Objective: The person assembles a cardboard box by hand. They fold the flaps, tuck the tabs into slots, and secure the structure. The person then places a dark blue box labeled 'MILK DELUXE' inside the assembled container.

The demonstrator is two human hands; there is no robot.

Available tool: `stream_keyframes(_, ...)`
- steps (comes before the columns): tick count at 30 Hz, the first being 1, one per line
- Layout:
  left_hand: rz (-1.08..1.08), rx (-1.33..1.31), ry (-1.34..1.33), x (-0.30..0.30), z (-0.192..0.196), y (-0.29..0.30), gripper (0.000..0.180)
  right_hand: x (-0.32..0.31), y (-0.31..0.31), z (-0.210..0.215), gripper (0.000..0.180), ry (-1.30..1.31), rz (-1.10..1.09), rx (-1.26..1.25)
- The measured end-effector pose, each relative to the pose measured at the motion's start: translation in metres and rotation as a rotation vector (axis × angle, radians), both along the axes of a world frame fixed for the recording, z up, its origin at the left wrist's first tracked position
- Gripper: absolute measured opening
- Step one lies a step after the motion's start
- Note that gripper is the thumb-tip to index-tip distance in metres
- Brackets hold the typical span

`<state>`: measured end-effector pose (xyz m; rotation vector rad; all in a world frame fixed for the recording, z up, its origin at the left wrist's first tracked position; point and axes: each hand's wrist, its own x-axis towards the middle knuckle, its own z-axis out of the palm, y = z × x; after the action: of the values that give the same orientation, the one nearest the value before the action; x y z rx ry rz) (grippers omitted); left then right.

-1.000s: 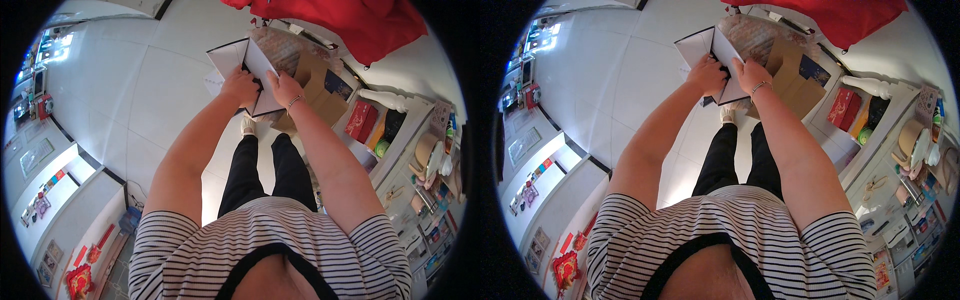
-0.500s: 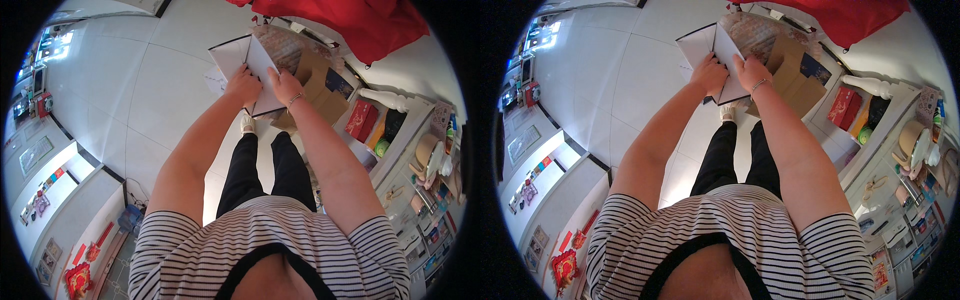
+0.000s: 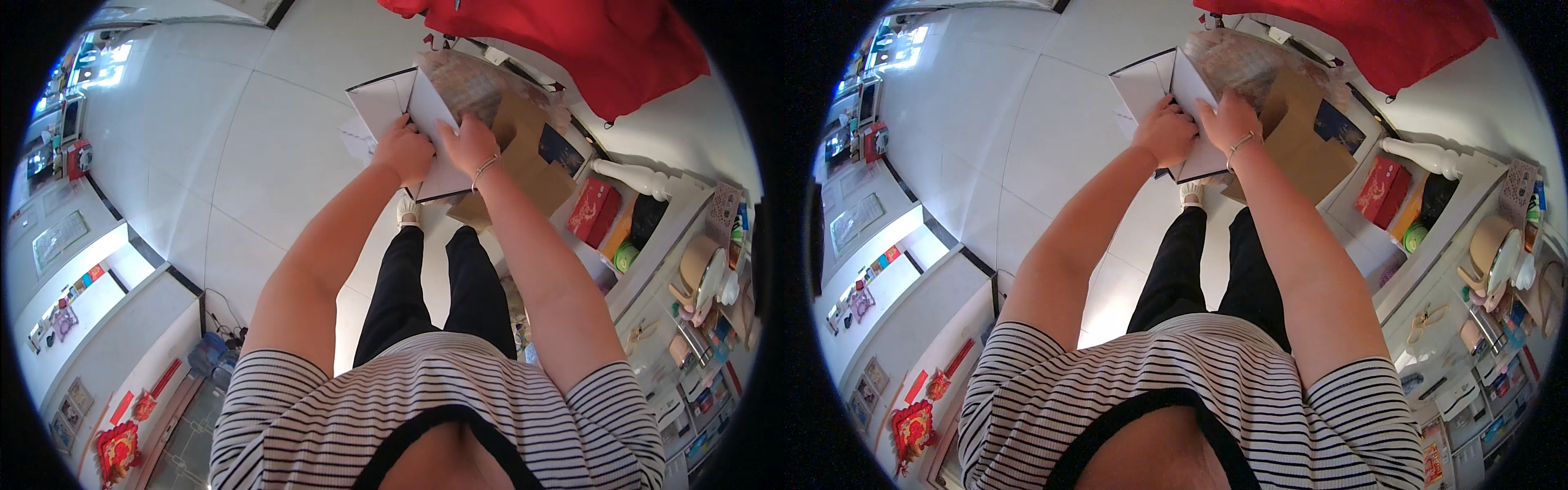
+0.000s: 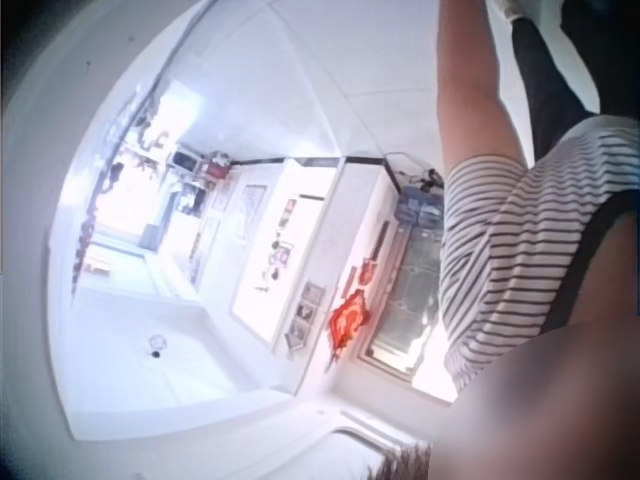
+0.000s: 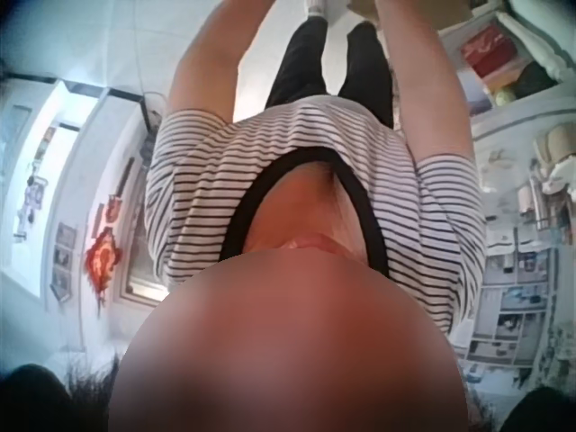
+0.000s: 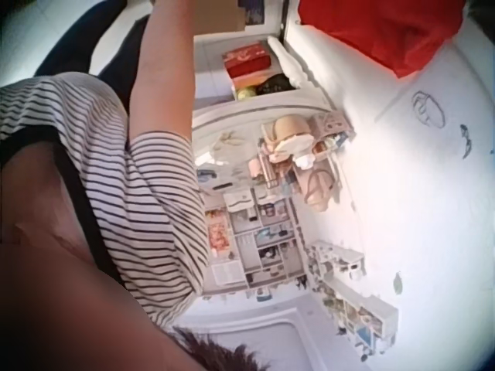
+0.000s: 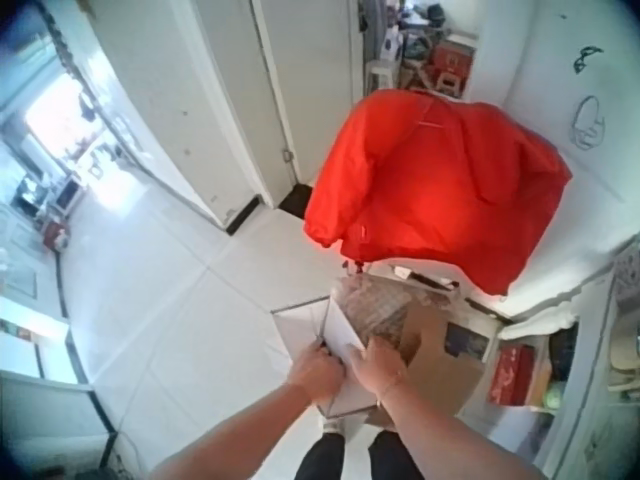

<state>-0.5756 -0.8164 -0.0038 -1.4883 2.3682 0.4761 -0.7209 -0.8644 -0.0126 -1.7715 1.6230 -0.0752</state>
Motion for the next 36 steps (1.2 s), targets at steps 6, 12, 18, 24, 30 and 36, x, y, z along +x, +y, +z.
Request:
stream_keyframes(6,-0.005,-0.015,0.005,-0.001,0.004,0.003,0.025,0.053,-0.042,0.000,0.071,-0.098,0.054,-0.328)
stream_keyframes(12,0.009,-0.017,0.074,0.005,0.002,0.000,0.027,0.064,-0.055,0.002,0.072,-0.029,0.068,-0.052)
stream_keyframes(18,-0.025,-0.033,0.103,0.010,0.003,-0.007,0.028,0.064,-0.061,-0.001,0.071,-0.007,0.095,-0.099)
stream_keyframes(24,-0.049,-0.028,0.103,0.008,0.007,-0.009,0.025,0.059,-0.061,0.002,0.069,-0.018,0.112,-0.070)
stream_keyframes(30,-0.019,-0.023,0.100,0.003,0.004,-0.007,0.023,0.046,-0.052,0.001,0.064,-0.033,0.168,-0.131)
stream_keyframes(36,0.056,-0.042,0.137,0.000,0.003,-0.001,0.020,0.024,-0.022,0.015,0.053,0.086,0.136,0.064)
